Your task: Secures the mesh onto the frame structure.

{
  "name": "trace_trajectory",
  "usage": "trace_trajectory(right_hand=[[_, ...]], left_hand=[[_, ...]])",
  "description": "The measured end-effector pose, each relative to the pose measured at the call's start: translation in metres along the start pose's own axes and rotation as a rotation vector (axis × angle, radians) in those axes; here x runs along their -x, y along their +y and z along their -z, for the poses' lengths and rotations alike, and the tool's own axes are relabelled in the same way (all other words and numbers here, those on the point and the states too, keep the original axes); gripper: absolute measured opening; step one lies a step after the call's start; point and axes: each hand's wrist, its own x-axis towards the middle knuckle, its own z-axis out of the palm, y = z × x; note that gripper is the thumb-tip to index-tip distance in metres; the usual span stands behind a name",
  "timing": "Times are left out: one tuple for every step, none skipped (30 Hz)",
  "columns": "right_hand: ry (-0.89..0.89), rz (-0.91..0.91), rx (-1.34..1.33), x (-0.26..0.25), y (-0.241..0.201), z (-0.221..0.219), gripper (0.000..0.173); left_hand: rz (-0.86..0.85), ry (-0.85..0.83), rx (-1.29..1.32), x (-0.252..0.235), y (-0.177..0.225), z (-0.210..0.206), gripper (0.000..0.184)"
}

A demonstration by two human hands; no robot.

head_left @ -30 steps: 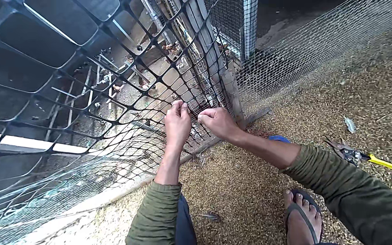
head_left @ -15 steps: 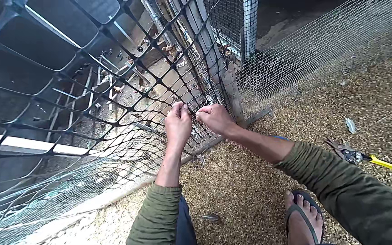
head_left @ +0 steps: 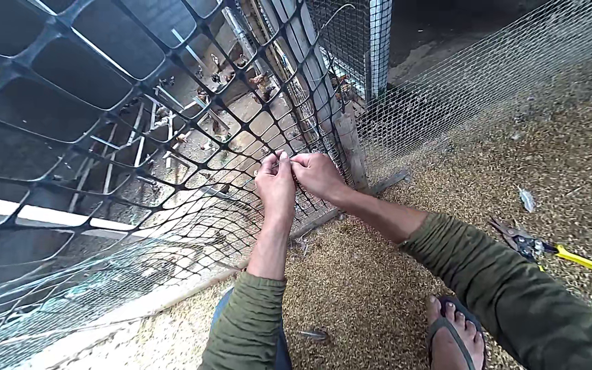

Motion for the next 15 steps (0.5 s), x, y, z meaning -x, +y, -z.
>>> trace_trajectory(right_hand=[[-0.002,0.006,0.01,-0.001,0.001,0.0,0.028],[-0.012,0.007,0.019,-0.004,0.002,0.0,0.029],[-0.032,-0.004,0.03,-0.007,0.003,0.001,0.03],[-0.043,-0.011,0.035,-0.009,0.003,0.001,0.03],[-0.048,-0.015,0.038,-0.009,0.003,0.002,0.031],[-0.049,-0.014,0.036,-0.008,0.002,0.003,0.03],[-0.042,-0.004,0.033,-0.004,0.001,0.004,0.029],[-0.028,0.015,0.038,-0.001,0.002,0.004,0.027],[-0.01,0.041,0.044,0.0,0.004,0.003,0.025],[0.01,0.067,0.049,0.002,0.007,0.001,0.021],[0.026,0.084,0.052,0.003,0.011,0.0,0.017],[0.041,0.098,0.047,0.006,0.013,-0.002,0.014],[0.05,0.114,0.036,0.008,0.015,-0.003,0.017],[0.057,0.13,0.019,0.009,0.016,-0.002,0.025],[0.075,0.155,-0.002,0.009,0.017,-0.002,0.03]], left_hand=[[0.021,0.022,0.014,0.0,0.002,-0.003,0.02],[0.033,0.049,0.032,-0.001,0.003,-0.006,0.02],[0.034,0.077,0.046,-0.002,0.003,-0.01,0.017],[0.038,0.095,0.055,-0.003,0.003,-0.012,0.016],[0.036,0.11,0.067,-0.002,0.002,-0.014,0.016],[0.027,0.117,0.077,0.0,0.001,-0.016,0.017],[0.005,0.115,0.096,0.001,-0.001,-0.016,0.017],[-0.031,0.113,0.113,0.001,-0.006,-0.016,0.016],[-0.08,0.117,0.126,0.001,-0.012,-0.015,0.015],[-0.13,0.109,0.142,0.0,-0.019,-0.013,0.014],[-0.175,0.09,0.167,0.0,-0.025,-0.011,0.013],[-0.211,0.066,0.198,0.001,-0.03,-0.009,0.012],[-0.236,0.037,0.229,0.0,-0.034,-0.007,0.012],[-0.251,0.007,0.255,0.0,-0.037,-0.005,0.012],[-0.259,-0.02,0.271,-0.002,-0.039,-0.003,0.011]])
